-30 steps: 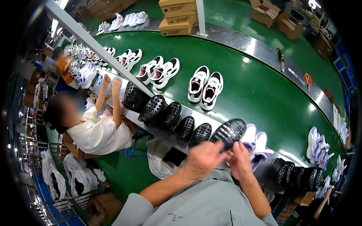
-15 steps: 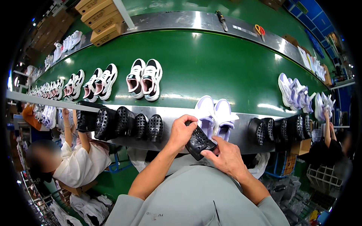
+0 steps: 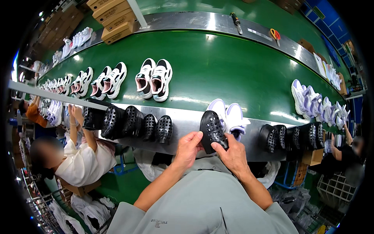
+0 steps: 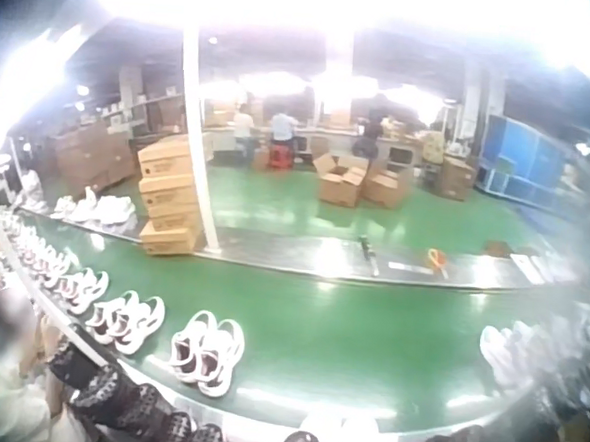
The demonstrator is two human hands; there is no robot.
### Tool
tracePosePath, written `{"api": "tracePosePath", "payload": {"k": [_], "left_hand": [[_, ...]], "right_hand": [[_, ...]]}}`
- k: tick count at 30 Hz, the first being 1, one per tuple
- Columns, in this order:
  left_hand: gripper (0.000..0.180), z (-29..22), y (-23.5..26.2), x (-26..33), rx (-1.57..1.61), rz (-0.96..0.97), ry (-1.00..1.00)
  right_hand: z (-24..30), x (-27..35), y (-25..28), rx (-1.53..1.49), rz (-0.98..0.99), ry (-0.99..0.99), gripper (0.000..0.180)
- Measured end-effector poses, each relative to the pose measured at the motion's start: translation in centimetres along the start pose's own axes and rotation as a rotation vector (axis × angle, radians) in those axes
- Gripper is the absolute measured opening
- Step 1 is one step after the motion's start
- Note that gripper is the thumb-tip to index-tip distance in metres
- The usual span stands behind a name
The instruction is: The person organizes and prepares shoes by tucking in laces and inner materials, and placing plastic components into them before moving them along the assembly line.
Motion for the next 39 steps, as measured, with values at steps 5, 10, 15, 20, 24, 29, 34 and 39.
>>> {"api": "tracePosePath", "payload": {"k": [5,10,15,20,24,29,34,39], "left_hand": [[0.026,1.1,0.7,-0.9,0.167,-0.026,-0.117],[0.029,0.6,4.8,-5.0,0.081,-0.137,-0.237],[0.029,0.5,8.1,-9.6,-0.924,-0.569,-0.245],[0.051,1.1,4.4,-8.6,-1.681,-0.433,-0.631],[0.063,1.8,2.6,-5.2,-1.761,-0.366,-0.592],[0.048,2.7,4.1,-4.9,-1.748,-0.252,-0.613],[0.040,-2.8,-2.6,0.8,-1.714,-0.119,-0.867],[0.034,-12.9,-2.7,7.5,-1.733,-0.553,-1.050]], "right_hand": [[-1.5,0.5,1.2,-0.042,-0.180,0.004,0.050],[-6.1,1.2,5.1,-0.356,-0.245,-0.161,0.043],[-8.9,2.1,5.6,-0.526,-0.169,-0.171,0.050],[-9.9,3.5,4.0,-0.619,-0.056,-0.196,0.048],[-9.2,3.6,4.1,-0.575,-0.083,-0.163,0.048],[-8.5,3.1,4.0,-0.615,-0.011,-0.121,0.048],[-6.9,2.1,4.2,-0.577,-0.009,-0.037,0.052],[-4.9,0.9,4.2,-0.599,0.031,0.042,0.062]]}}
Point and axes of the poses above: each hand's wrist, its own x-axis away from the middle knuckle, its own y-axis out of the back of the hand, z = x × y, the point moved 4 cm from there along -x, towards the middle knuckle, and after that the axes turned 15 degrees about x, right-handed, at the moved point
